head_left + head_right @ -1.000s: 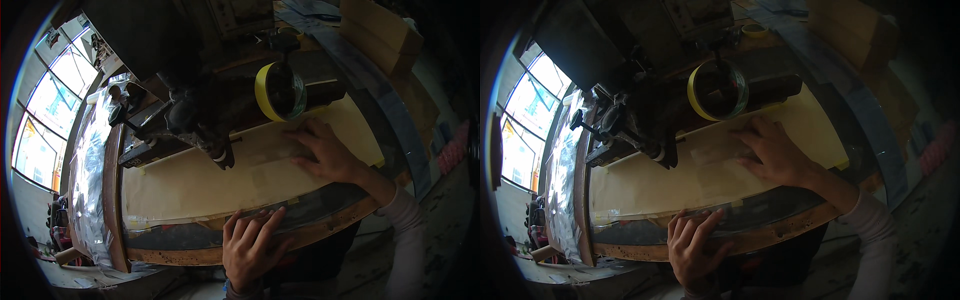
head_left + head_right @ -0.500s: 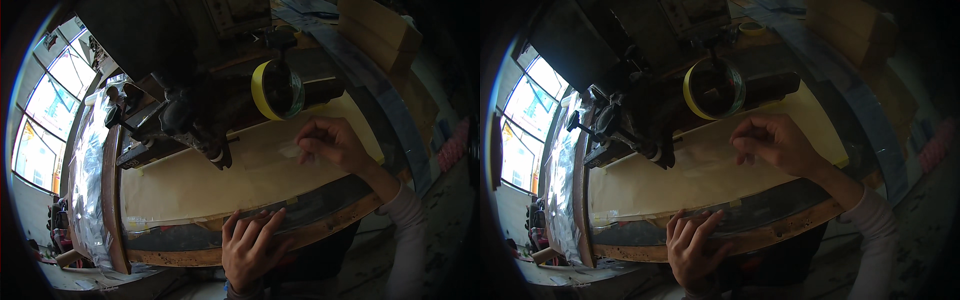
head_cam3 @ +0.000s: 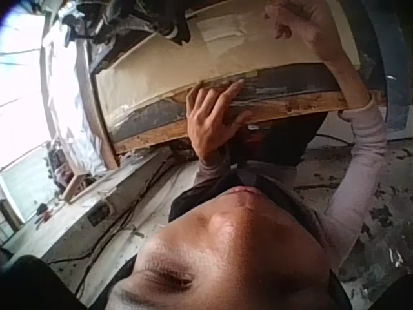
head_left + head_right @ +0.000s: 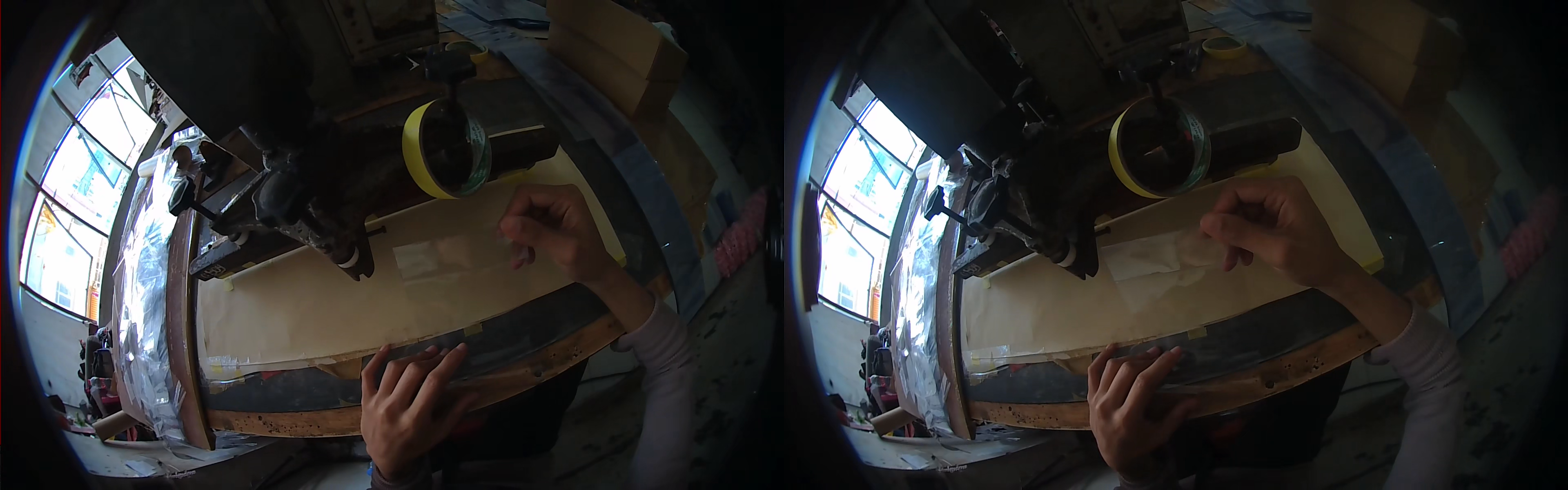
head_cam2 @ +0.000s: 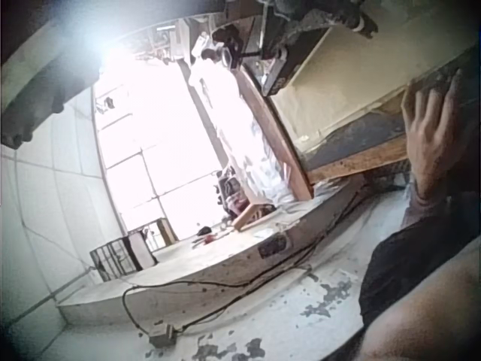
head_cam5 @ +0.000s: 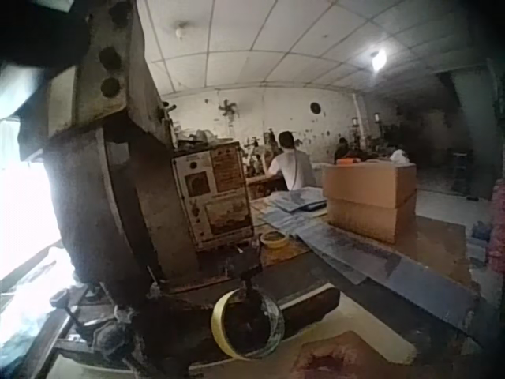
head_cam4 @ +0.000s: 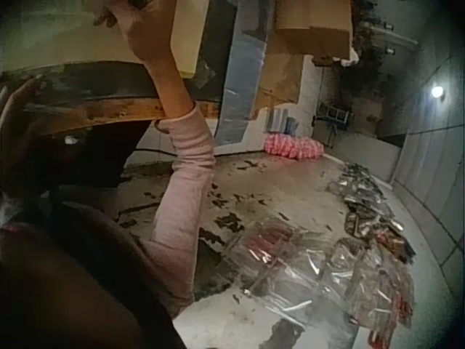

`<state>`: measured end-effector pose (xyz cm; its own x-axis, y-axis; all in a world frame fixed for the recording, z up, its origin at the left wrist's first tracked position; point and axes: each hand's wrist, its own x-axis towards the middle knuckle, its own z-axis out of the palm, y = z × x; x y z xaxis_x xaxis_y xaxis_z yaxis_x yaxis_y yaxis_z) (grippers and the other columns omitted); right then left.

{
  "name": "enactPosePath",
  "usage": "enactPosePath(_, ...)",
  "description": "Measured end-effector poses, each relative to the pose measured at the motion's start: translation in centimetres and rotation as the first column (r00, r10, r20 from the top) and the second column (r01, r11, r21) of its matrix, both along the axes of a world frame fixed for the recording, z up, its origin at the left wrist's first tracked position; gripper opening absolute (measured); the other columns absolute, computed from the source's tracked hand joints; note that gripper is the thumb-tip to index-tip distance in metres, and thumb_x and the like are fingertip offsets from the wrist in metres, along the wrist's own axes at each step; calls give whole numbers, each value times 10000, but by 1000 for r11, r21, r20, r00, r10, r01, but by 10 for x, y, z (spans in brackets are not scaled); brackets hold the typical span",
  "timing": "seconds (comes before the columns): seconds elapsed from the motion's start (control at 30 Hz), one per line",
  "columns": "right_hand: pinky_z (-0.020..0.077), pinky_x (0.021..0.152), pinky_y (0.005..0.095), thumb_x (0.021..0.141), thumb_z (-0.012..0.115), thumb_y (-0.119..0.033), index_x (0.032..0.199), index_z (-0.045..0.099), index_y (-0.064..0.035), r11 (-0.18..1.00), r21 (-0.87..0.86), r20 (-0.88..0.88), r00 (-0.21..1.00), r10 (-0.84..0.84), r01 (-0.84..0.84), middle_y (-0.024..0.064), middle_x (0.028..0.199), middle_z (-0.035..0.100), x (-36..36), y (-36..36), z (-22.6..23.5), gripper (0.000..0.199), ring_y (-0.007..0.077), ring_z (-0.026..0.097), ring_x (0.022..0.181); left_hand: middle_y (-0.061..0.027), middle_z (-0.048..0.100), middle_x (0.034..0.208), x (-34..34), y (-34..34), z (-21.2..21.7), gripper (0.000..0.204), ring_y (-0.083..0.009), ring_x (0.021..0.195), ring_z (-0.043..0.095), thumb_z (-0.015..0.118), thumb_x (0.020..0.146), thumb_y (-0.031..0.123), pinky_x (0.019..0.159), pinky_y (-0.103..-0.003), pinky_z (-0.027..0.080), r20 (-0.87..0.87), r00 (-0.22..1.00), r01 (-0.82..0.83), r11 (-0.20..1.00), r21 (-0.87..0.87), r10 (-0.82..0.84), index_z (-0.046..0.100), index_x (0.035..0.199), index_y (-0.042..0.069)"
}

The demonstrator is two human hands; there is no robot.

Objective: The person tapes a transparent plastic sheet to a large wooden board on a machine, using strips of tape and applying pressure by hand.

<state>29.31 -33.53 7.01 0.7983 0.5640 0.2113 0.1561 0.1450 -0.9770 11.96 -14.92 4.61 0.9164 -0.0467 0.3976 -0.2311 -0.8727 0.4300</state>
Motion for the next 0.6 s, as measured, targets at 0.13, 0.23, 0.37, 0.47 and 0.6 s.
enactPosePath(0.13,445,499,221,952,556,-252,830,647,1,999,14,-21,999,29,-29,57,705,643,0,0,1,296,101,616,568,-31,666,915,0,0,1,586,-193,866,622,798,559,344,980,-478,399,-5,1000,3,1000,1,-3,673,1101,158)
enactPosePath(0.23,456,517,239,979,492,-327,811,649,5,999,-38,1,1000,30,-30,67,674,633,3,1,-2,404,114,609,555,-27,664,928,-1,1,0,580,-200,876,619,799,572,330,982,-472,399,2,1000,4,1000,7,-4,667,1110,159)
enactPosePath(0.37,467,565,257,998,399,-429,811,651,12,999,-36,55,998,11,-9,73,640,617,10,4,-14,540,136,600,558,10,635,985,-3,5,0,501,-156,919,609,747,727,362,987,-415,389,-22,1000,20,998,64,-19,618,1186,209)
enactPosePath(0.47,471,622,267,1000,350,-472,813,650,16,1000,9,-23,999,-25,26,72,643,613,15,6,-21,603,143,602,593,6,630,976,-3,6,-2,494,-165,927,606,737,740,356,982,-415,391,5,1000,28,997,66,-28,606,1191,203)
enactPosePath(0.6,475,686,289,997,346,-476,846,656,18,995,-83,8,998,-57,57,69,703,632,19,3,-20,603,136,611,667,-1,620,975,-4,7,-2,472,-182,945,599,721,760,343,975,-418,392,14,998,57,997,44,-58,596,1191,198)
